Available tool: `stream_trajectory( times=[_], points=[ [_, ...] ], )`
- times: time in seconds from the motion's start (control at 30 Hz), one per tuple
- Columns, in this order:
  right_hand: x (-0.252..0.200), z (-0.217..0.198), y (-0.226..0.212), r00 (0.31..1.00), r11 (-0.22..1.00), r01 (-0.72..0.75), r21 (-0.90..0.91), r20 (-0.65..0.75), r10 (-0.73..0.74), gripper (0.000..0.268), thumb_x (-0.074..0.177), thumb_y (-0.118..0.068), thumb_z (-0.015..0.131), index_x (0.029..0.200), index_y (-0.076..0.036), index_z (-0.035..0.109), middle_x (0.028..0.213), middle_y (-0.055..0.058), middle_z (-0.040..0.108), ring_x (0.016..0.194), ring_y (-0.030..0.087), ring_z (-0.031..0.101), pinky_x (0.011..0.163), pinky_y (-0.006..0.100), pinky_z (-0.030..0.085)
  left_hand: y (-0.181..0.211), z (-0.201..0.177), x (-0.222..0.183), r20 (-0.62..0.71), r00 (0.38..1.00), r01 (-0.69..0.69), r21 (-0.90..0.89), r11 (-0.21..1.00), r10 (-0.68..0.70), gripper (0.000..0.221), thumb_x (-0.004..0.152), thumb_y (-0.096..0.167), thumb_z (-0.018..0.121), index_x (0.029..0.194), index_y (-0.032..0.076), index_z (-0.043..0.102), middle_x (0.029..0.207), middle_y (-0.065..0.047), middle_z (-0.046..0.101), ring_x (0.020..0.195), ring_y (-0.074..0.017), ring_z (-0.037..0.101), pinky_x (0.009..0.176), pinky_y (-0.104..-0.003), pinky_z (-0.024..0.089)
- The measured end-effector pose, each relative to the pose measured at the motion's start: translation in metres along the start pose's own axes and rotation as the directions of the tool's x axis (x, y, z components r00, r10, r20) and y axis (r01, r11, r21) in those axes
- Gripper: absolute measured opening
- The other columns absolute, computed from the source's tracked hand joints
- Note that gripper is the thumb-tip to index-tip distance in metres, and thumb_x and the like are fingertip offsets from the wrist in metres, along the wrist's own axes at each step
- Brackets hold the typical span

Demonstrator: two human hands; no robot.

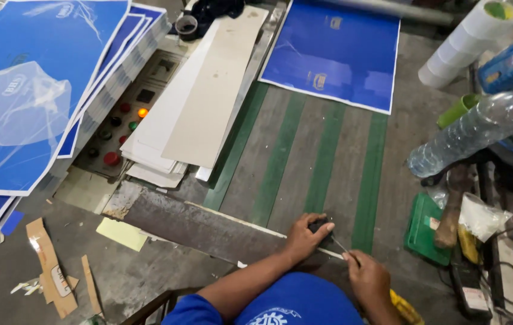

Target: Disassembling an electrical component using a screwdriver to extract and coil copper wire.

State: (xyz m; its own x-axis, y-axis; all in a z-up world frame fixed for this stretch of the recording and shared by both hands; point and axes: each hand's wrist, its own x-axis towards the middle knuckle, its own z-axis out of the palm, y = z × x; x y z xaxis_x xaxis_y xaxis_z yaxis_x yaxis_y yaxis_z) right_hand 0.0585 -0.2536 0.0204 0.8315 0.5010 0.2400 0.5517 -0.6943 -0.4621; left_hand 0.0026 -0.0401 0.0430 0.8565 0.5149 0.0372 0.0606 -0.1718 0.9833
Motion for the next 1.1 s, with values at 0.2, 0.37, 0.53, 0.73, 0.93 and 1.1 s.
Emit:
stream_trajectory(
  times=[0.2,0.37,0.53,0.73,0.93,1.1],
  points=[
    [0.006,0.028,0.037,0.623,0.475,-0.741,0.474,0.750,0.223,0.036,0.100,-0.031,0.057,0.110,-0.007,0.082,0.078,0.001,0.061,0.066,0.015,0.050,0.054,0.029,0.039,0.002,-0.002,0.001,-0.016,1.000,0.010,-0.006,1.000,-0.010,0.047,0.087,0.044,0.076,0.115,0.006,0.075,0.116,-0.016,0.072,0.111,-0.0306,0.069,0.096,-0.038,0.052],
    [0.008,0.018,0.020,0.931,0.876,-0.266,0.403,0.342,0.126,0.032,0.097,-0.029,0.063,0.101,-0.002,0.080,0.081,0.002,0.072,0.071,0.009,0.058,0.064,0.028,0.048,0.001,-0.003,0.000,-0.047,0.999,-0.028,-0.026,0.999,0.026,0.045,0.090,0.043,0.076,0.114,0.005,0.075,0.116,-0.017,0.072,0.111,-0.0309,0.069,0.097,-0.038,0.052],
    [0.006,-0.017,-0.003,0.985,0.982,0.171,0.085,-0.047,-0.167,0.027,0.098,-0.032,0.062,0.104,-0.009,0.076,0.086,-0.001,0.072,0.078,0.000,0.057,0.070,0.026,0.046,-0.001,-0.001,-0.001,-0.036,0.998,-0.043,-0.010,0.999,0.042,0.045,0.089,0.041,0.076,0.116,0.005,0.075,0.116,-0.017,0.073,0.110,-0.0301,0.069,0.096,-0.037,0.053],
    [0.031,-0.036,0.096,0.692,0.040,-0.694,0.719,0.651,0.313,0.030,0.097,-0.027,0.061,0.114,-0.003,0.068,0.074,-0.001,0.054,0.058,0.009,0.045,0.046,0.024,0.033,-0.050,-0.004,0.021,0.042,0.995,0.097,-0.344,0.934,-0.088,0.051,0.092,0.041,0.074,0.126,0.004,0.069,0.118,-0.012,0.074,0.106,-0.0182,0.068,0.093,-0.031,0.053],
    [0.019,-0.014,0.131,0.889,-0.411,-0.231,0.882,0.363,0.279,0.027,0.112,-0.031,0.062,0.120,-0.005,0.061,0.094,0.001,0.059,0.075,0.011,0.054,0.062,0.026,0.044,-0.073,-0.006,0.025,0.230,0.961,0.260,-0.576,0.775,-0.152,0.050,0.095,0.035,0.074,0.126,-0.004,0.068,0.114,-0.012,0.072,0.102,-0.0175,0.067,0.091,-0.031,0.054],
    [-0.015,-0.022,0.009,0.818,-0.194,-0.511,0.837,0.543,0.188,0.040,0.095,-0.029,0.061,0.127,-0.005,0.053,0.092,0.018,0.068,0.080,0.029,0.068,0.074,0.043,0.058,-0.062,-0.022,0.027,0.351,0.930,0.357,-0.789,0.500,-0.111,0.042,0.098,0.035,0.067,0.123,0.003,0.063,0.111,-0.011,0.071,0.102,-0.0229,0.067,0.090,-0.039,0.057]
  ],
)
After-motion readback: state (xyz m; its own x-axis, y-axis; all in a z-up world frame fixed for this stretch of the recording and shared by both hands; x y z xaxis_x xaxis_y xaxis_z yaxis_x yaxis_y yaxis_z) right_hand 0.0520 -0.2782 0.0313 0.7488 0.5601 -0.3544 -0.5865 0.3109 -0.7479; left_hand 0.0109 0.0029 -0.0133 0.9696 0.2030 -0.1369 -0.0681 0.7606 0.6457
